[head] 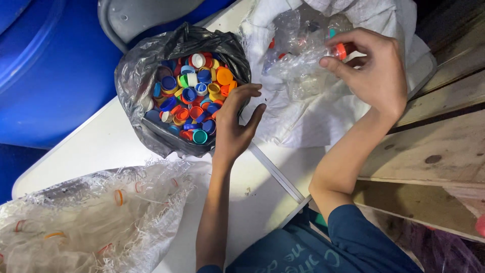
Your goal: The person sits and sorts colorful plastic bottle caps from a black bag into clear plastic bottles. They pick up caps one by one, place them into a bottle, and then transfer the filled bottle into a large white sack.
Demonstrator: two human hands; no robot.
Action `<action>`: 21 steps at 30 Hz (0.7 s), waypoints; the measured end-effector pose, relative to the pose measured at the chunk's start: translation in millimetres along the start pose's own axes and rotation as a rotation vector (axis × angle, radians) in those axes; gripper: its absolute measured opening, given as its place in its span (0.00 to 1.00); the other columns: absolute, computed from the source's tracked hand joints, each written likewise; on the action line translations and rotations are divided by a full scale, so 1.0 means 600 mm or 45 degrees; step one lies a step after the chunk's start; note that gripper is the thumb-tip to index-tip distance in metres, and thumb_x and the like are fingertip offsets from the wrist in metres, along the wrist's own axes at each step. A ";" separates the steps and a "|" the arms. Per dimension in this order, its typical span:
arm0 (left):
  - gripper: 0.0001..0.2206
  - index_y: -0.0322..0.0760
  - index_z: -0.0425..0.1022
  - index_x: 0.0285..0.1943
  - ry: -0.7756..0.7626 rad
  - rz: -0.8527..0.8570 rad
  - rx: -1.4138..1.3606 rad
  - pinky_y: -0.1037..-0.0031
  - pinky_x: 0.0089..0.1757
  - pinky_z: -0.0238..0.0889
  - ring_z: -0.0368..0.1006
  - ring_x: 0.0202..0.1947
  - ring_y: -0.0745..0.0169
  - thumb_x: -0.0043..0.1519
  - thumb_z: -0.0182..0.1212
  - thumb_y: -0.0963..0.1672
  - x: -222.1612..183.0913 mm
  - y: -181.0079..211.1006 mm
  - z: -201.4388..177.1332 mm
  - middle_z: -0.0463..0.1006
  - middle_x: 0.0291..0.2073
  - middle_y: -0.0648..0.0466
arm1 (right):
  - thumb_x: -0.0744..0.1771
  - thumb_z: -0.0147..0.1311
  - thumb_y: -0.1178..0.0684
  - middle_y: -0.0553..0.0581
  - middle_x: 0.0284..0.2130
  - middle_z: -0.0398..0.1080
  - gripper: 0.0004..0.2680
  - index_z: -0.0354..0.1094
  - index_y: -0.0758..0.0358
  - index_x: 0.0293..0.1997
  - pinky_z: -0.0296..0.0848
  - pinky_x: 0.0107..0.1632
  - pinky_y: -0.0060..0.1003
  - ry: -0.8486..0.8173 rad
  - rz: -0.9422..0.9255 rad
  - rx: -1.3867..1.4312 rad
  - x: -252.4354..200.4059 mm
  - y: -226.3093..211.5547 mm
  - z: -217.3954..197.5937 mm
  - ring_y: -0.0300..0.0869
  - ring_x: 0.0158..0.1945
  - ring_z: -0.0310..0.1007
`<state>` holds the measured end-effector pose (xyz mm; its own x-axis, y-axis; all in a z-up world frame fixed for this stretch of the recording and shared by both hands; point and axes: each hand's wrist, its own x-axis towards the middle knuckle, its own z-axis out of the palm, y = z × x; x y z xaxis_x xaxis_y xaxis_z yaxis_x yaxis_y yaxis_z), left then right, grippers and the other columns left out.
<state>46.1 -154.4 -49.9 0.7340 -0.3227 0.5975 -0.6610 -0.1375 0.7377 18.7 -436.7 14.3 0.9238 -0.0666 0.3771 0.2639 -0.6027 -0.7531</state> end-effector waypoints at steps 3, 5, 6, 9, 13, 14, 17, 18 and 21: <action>0.11 0.35 0.73 0.54 -0.071 -0.114 -0.209 0.69 0.57 0.73 0.80 0.57 0.54 0.65 0.68 0.38 -0.005 -0.026 0.038 0.80 0.55 0.51 | 0.66 0.72 0.61 0.55 0.43 0.74 0.12 0.74 0.69 0.52 0.78 0.45 0.30 0.122 -0.028 -0.148 0.020 0.046 0.008 0.36 0.44 0.75; 0.13 0.35 0.73 0.54 -0.171 -0.116 -0.175 0.68 0.56 0.71 0.78 0.57 0.51 0.63 0.68 0.38 -0.007 -0.028 0.054 0.79 0.55 0.49 | 0.64 0.73 0.62 0.57 0.41 0.73 0.13 0.73 0.70 0.48 0.76 0.45 0.33 0.133 -0.061 -0.199 0.044 0.067 0.021 0.39 0.42 0.74; 0.14 0.35 0.73 0.55 -0.266 -0.124 -0.136 0.66 0.56 0.69 0.76 0.57 0.49 0.62 0.69 0.39 -0.009 -0.028 0.063 0.79 0.55 0.47 | 0.62 0.74 0.63 0.59 0.40 0.72 0.13 0.72 0.70 0.45 0.75 0.44 0.36 0.134 -0.095 -0.247 0.053 0.078 0.026 0.42 0.40 0.74; 0.16 0.35 0.73 0.55 -0.359 -0.060 0.035 0.60 0.59 0.65 0.71 0.61 0.40 0.59 0.70 0.40 -0.018 -0.051 0.079 0.76 0.59 0.44 | 0.57 0.74 0.63 0.60 0.36 0.71 0.13 0.72 0.69 0.38 0.72 0.41 0.41 0.061 -0.045 -0.322 0.077 0.106 0.064 0.47 0.37 0.73; 0.18 0.36 0.72 0.56 -0.422 -0.183 0.116 0.59 0.58 0.64 0.68 0.62 0.37 0.58 0.70 0.41 -0.029 -0.078 0.086 0.72 0.63 0.42 | 0.55 0.72 0.64 0.59 0.35 0.72 0.11 0.74 0.66 0.34 0.72 0.40 0.42 0.024 0.045 -0.377 0.105 0.187 0.119 0.48 0.37 0.74; 0.19 0.36 0.72 0.57 -0.453 -0.203 0.137 0.59 0.57 0.64 0.68 0.62 0.36 0.58 0.70 0.41 -0.030 -0.082 0.086 0.72 0.63 0.42 | 0.56 0.71 0.64 0.59 0.35 0.72 0.10 0.74 0.65 0.33 0.73 0.42 0.43 0.040 0.068 -0.405 0.110 0.213 0.132 0.49 0.38 0.74; 0.20 0.36 0.72 0.57 -0.498 -0.208 0.165 0.58 0.58 0.63 0.66 0.63 0.36 0.57 0.71 0.41 -0.030 -0.091 0.085 0.71 0.63 0.41 | 0.56 0.70 0.64 0.60 0.36 0.71 0.09 0.75 0.64 0.33 0.72 0.45 0.44 0.066 0.103 -0.436 0.118 0.224 0.144 0.51 0.41 0.74; 0.20 0.36 0.72 0.56 -0.518 -0.198 0.170 0.58 0.58 0.63 0.66 0.64 0.36 0.56 0.71 0.41 -0.032 -0.092 0.084 0.71 0.63 0.41 | 0.56 0.70 0.64 0.61 0.37 0.71 0.10 0.75 0.64 0.34 0.72 0.47 0.45 0.074 0.122 -0.437 0.118 0.217 0.144 0.52 0.43 0.73; 0.20 0.36 0.72 0.57 -0.507 -0.193 0.162 0.58 0.58 0.62 0.65 0.63 0.36 0.57 0.70 0.42 -0.028 -0.087 0.073 0.71 0.63 0.41 | 0.56 0.73 0.61 0.62 0.40 0.70 0.12 0.75 0.64 0.37 0.71 0.49 0.46 0.049 0.128 -0.437 0.114 0.181 0.132 0.54 0.47 0.72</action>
<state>61.2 -183.1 -112.0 0.7231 -0.6223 0.2997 -0.5829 -0.3170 0.7481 132.2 -443.9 -84.2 0.9276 -0.1648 0.3352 0.0578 -0.8233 -0.5647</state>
